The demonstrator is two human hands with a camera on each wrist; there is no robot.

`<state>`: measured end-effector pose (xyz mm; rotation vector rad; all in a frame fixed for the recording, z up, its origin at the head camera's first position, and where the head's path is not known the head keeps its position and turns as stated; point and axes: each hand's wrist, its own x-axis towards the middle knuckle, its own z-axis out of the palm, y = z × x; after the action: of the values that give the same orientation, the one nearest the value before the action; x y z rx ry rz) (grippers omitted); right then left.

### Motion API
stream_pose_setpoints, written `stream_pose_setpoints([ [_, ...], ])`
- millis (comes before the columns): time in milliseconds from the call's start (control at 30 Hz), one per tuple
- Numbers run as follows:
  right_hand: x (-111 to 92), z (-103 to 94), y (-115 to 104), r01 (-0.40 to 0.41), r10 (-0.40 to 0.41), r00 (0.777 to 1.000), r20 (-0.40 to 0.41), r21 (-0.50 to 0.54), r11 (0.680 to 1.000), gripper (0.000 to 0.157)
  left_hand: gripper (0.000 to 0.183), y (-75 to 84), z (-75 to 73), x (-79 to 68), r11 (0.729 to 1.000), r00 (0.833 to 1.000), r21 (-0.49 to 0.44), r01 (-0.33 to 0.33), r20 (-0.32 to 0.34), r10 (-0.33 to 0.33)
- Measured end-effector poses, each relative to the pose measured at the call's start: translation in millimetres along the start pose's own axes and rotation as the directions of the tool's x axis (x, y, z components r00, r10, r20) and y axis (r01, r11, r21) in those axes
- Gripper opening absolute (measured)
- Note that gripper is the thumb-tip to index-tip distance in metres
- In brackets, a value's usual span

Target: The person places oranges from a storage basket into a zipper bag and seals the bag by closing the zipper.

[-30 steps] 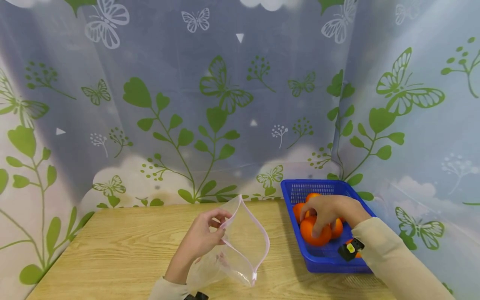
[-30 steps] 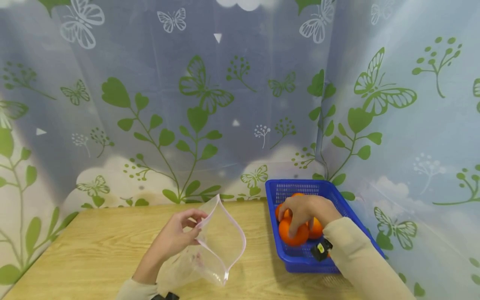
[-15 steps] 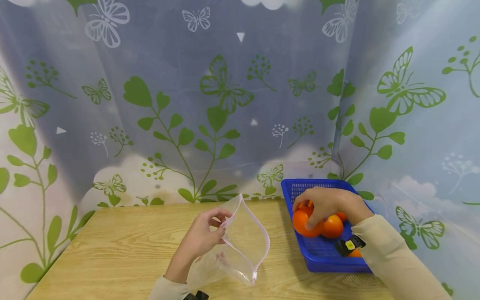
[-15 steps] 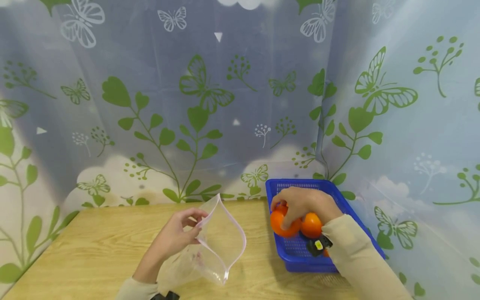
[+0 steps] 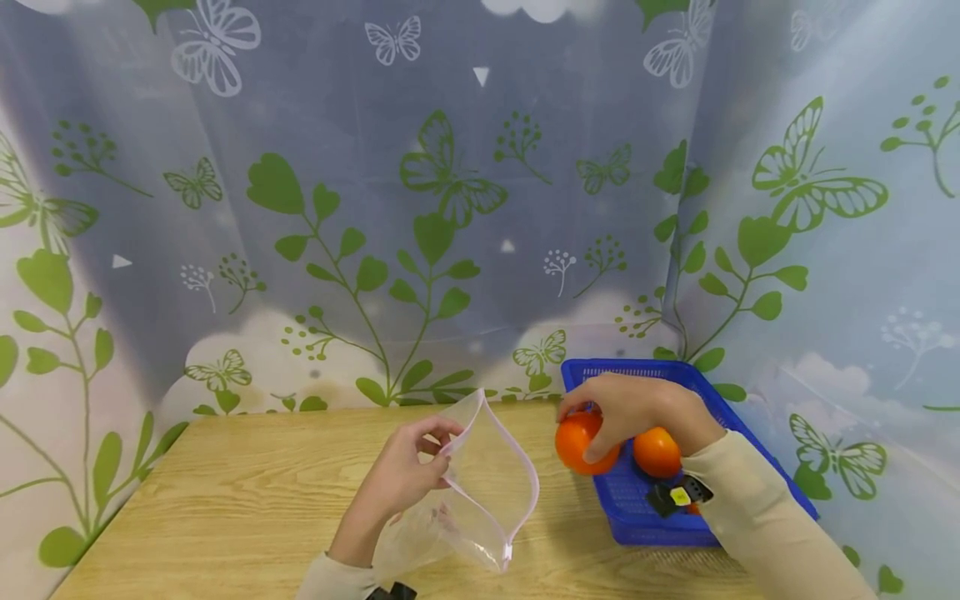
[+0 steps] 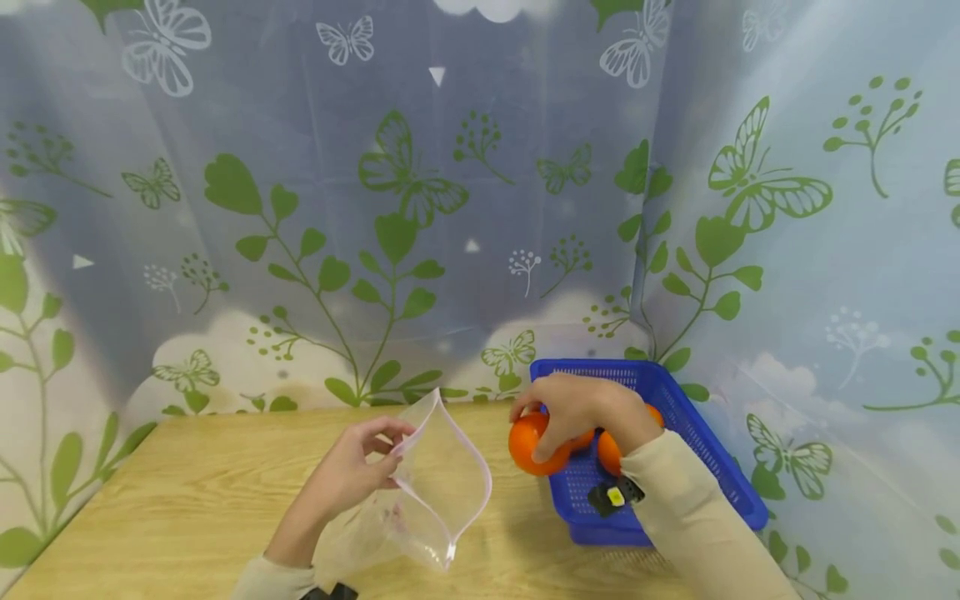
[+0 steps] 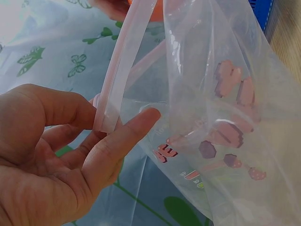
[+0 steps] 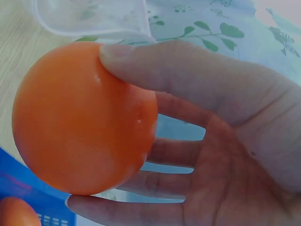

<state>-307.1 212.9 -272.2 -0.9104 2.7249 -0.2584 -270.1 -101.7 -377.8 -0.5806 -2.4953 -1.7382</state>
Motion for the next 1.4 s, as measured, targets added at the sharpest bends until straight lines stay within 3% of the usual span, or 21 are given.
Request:
stream_pose_setpoints([
  [300, 2.3, -1.9, -22.1, 0.086, -0.086, 0.996, 0.012, 0.022, 0.996, 0.049, 0.030, -0.5, 1.1, -0.5, 1.000, 1.000, -0.018, 0.001, 0.002, -0.001],
  [533, 5.5, -0.2, -36.8, 0.183, -0.183, 0.983, -0.005, -0.021, 0.983, 0.047, 0.029, 0.3, 0.7, -0.9, 1.000, 1.000, -0.013, -0.011, -0.003, 0.011],
  [800, 12.6, 3.5, -49.8, 0.224, -0.225, 0.974, -0.027, -0.033, 0.974, 0.048, 0.028, -0.4, 0.6, -0.5, 1.000, 1.000, -0.023, -0.013, -0.006, 0.013],
  [1100, 20.4, 11.0, -60.8, 0.323, -0.327, 0.944, -0.053, -0.077, 0.943, 0.050, 0.029, 0.0, 0.5, -0.2, 1.000, 1.000, -0.022, -0.012, -0.005, 0.012],
  [1400, 28.7, 19.6, -70.4, 0.363, -0.369, 0.929, -0.039, -0.103, 0.926, 0.049, 0.027, 2.3, -1.4, -1.3, 0.999, 0.999, -0.021, -0.041, 0.007, 0.042],
])
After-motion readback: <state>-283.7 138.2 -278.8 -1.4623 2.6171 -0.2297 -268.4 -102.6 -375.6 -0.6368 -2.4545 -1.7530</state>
